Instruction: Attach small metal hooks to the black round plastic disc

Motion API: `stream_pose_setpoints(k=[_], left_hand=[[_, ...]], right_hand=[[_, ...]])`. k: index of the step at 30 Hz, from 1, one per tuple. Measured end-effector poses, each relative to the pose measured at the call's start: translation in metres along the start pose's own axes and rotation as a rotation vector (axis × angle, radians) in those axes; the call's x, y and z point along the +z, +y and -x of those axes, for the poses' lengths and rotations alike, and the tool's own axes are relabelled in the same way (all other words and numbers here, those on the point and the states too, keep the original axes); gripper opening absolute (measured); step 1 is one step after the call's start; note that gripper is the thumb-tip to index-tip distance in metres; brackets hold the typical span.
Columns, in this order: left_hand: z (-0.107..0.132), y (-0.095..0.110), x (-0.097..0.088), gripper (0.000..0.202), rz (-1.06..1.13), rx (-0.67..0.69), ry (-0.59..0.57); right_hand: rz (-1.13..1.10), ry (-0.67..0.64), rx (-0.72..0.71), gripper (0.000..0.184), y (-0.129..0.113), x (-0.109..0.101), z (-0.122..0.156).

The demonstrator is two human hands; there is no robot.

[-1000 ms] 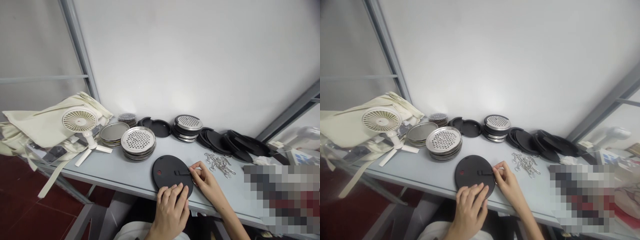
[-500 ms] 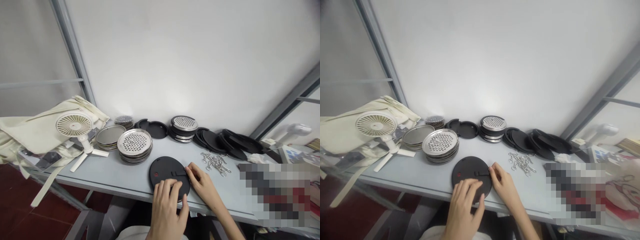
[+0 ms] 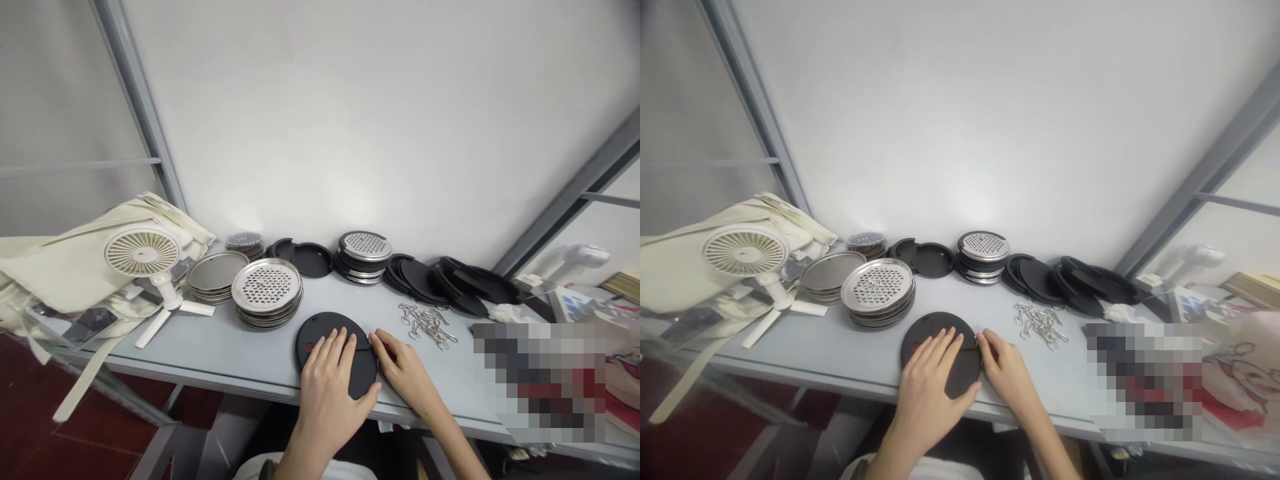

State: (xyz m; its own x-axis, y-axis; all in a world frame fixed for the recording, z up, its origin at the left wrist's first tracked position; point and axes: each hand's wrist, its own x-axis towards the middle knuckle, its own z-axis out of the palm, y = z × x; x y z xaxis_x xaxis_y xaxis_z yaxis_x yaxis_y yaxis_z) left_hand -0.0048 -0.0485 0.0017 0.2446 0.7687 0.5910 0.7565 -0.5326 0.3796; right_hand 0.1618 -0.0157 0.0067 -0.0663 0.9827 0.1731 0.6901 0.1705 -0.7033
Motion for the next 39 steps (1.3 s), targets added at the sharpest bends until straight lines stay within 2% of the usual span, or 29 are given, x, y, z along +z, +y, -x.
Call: stream_pose_setpoints(k=[14,26,33,39], left_hand=[[-0.0041,-0.0001,0.0042,0.055,0.012,-0.020,0.059],[-0.0052,0.0022,0.0009,0.052,0.011,-0.034,0.057],[-0.0042,0.0021,0.0014,0.051,-0.002,-0.041,0.027],[-0.0050,0.0023,0.0013,0.051,-0.007,-0.043,0.048]], right_hand=[[0.060,-0.098,-0.066,0.036,0.0026,-0.0070,-0.0068],[0.095,-0.051,-0.087,0.036,-0.0031,-0.0068,-0.0052],[0.079,-0.050,-0.103,0.035,-0.0005,-0.0065,-0.0040],[0.081,-0.038,-0.120,0.036,0.0017,-0.0059,-0.0030]])
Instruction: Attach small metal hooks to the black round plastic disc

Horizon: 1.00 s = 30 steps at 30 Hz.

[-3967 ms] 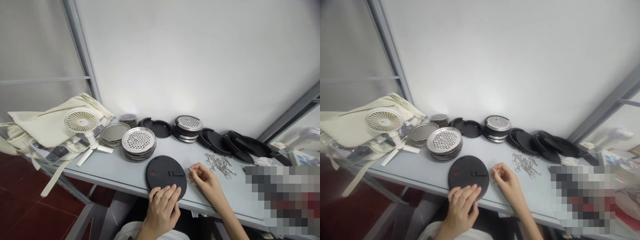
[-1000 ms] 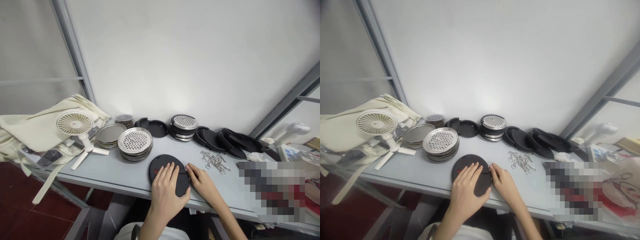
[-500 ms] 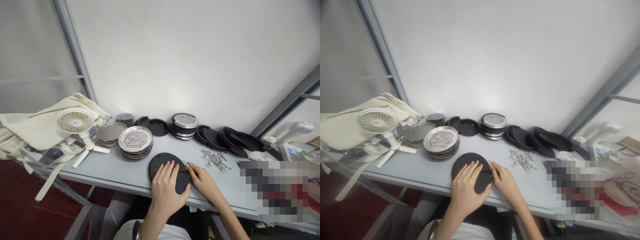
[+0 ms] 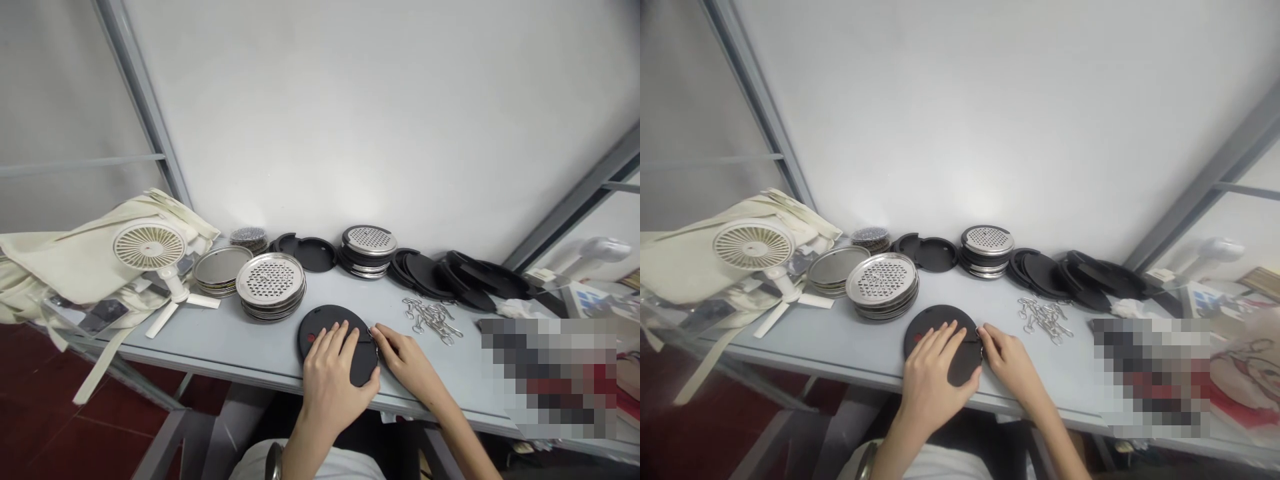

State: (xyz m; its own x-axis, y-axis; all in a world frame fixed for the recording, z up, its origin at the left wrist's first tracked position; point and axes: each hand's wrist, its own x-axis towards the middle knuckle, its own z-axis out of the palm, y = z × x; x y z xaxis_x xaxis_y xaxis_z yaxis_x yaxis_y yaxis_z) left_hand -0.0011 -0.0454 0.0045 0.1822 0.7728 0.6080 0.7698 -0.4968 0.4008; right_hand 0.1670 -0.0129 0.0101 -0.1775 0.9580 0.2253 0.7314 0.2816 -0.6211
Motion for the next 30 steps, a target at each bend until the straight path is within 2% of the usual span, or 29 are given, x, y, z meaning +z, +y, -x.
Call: stream_pose_setpoints(k=[17,23,30], left_hand=[[0.0013,-0.0011,0.0007,0.052,0.024,-0.003,0.012],[0.0009,-0.0015,0.0001,0.053,0.019,0.001,-0.001],[0.0005,-0.0004,0.0001,0.052,0.023,0.000,0.013]], right_hand=[[-0.067,0.002,0.011,0.038,0.0012,0.0017,0.0007],[-0.138,-0.018,0.019,0.032,0.0021,0.0022,0.0023],[-0.048,-0.011,-0.014,0.034,0.0012,0.0007,0.0016]])
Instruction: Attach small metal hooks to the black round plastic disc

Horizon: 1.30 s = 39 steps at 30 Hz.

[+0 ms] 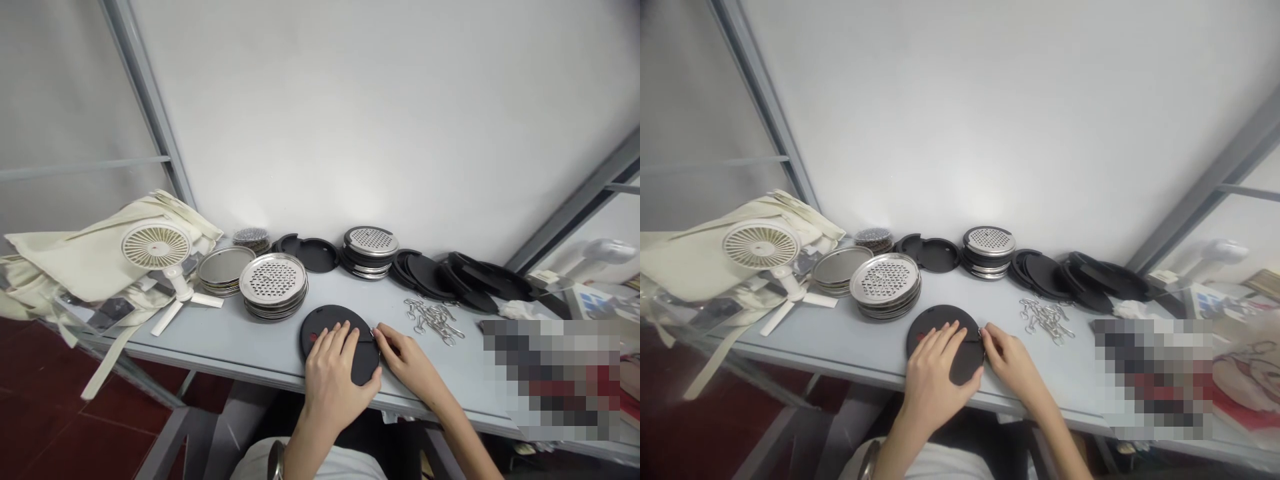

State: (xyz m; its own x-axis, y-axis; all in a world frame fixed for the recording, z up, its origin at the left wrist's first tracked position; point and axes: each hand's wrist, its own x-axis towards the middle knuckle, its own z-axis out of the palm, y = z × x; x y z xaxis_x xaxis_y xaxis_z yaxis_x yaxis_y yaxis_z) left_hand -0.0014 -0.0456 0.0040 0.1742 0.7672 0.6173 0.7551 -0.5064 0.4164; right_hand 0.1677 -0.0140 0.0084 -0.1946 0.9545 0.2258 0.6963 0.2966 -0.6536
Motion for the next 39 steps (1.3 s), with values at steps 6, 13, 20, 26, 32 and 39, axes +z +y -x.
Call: stream_pose_setpoints(k=[6,13,20,26,32,39], left_hand=[[0.0006,-0.0004,0.0011,0.052,0.007,-0.008,-0.009],[0.0007,-0.0001,0.0019,0.052,0.012,-0.019,-0.005],[0.0000,-0.0005,0.0020,0.052,0.017,-0.018,-0.006],[0.0017,-0.0003,0.0041,0.052,0.015,-0.022,0.010],[0.0009,-0.0014,0.0043,0.053,0.009,-0.014,0.011],[0.0024,-0.0009,0.0040,0.052,0.002,-0.007,0.007]], right_hand=[[0.065,-0.009,0.009,0.033,0.0017,0.0013,0.0003],[0.092,-0.018,0.016,0.032,0.0017,0.0016,0.0003],[0.086,-0.025,0.050,0.032,0.0007,0.0020,-0.0004],[0.087,-0.033,0.064,0.032,0.0031,0.0029,-0.0002],[0.087,-0.039,0.062,0.032,0.0051,0.0021,0.0012],[0.038,-0.015,0.033,0.036,0.0041,0.0016,0.0002]])
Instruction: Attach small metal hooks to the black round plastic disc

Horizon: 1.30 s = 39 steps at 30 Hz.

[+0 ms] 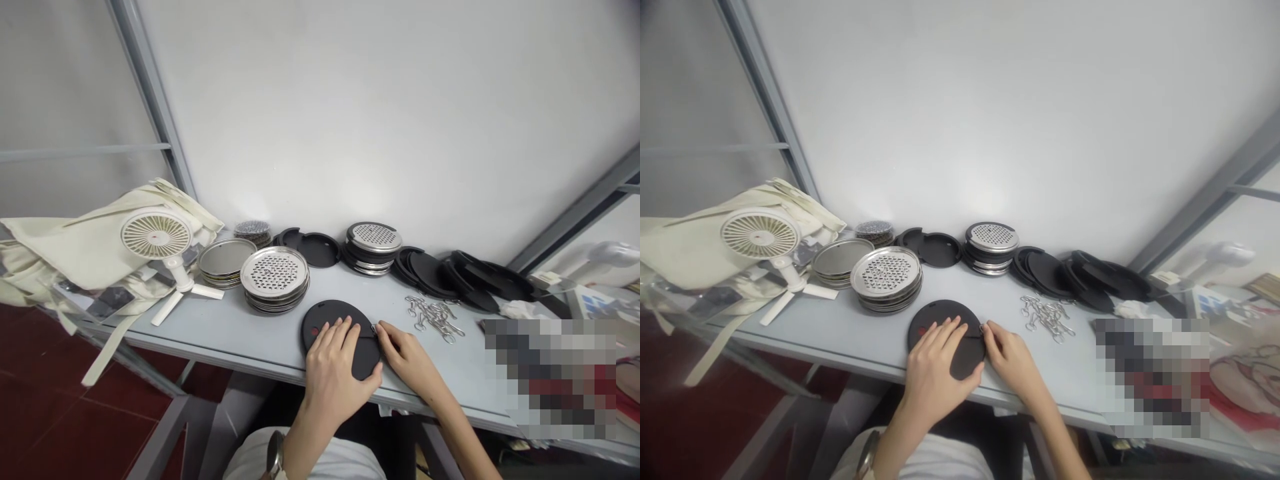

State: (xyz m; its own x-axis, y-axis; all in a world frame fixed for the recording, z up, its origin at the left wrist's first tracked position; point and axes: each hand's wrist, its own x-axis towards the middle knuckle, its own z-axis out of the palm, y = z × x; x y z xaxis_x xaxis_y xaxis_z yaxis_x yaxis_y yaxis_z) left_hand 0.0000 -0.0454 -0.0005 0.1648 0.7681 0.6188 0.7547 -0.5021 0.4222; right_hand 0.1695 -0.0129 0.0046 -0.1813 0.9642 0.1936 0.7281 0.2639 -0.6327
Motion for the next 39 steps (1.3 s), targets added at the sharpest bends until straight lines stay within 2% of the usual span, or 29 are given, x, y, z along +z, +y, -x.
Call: stream_pose_setpoints(k=[12,21,29,39], left_hand=[[-0.0008,0.0005,-0.0006,0.053,-0.002,0.003,-0.003],[-0.0016,0.0002,-0.0018,0.053,-0.001,0.002,-0.002],[-0.0014,-0.0004,-0.0009,0.053,0.003,0.001,-0.001],[-0.0008,0.0006,-0.0016,0.054,0.004,0.005,0.003]], right_hand=[[-0.099,-0.028,0.035,0.040,0.0002,-0.0011,0.0004],[-0.259,-0.026,0.023,0.030,-0.0032,-0.0052,0.0023],[-0.205,-0.051,0.044,0.036,-0.0039,-0.0052,0.0005],[-0.223,0.012,0.023,0.034,-0.0009,-0.0030,0.0010]])
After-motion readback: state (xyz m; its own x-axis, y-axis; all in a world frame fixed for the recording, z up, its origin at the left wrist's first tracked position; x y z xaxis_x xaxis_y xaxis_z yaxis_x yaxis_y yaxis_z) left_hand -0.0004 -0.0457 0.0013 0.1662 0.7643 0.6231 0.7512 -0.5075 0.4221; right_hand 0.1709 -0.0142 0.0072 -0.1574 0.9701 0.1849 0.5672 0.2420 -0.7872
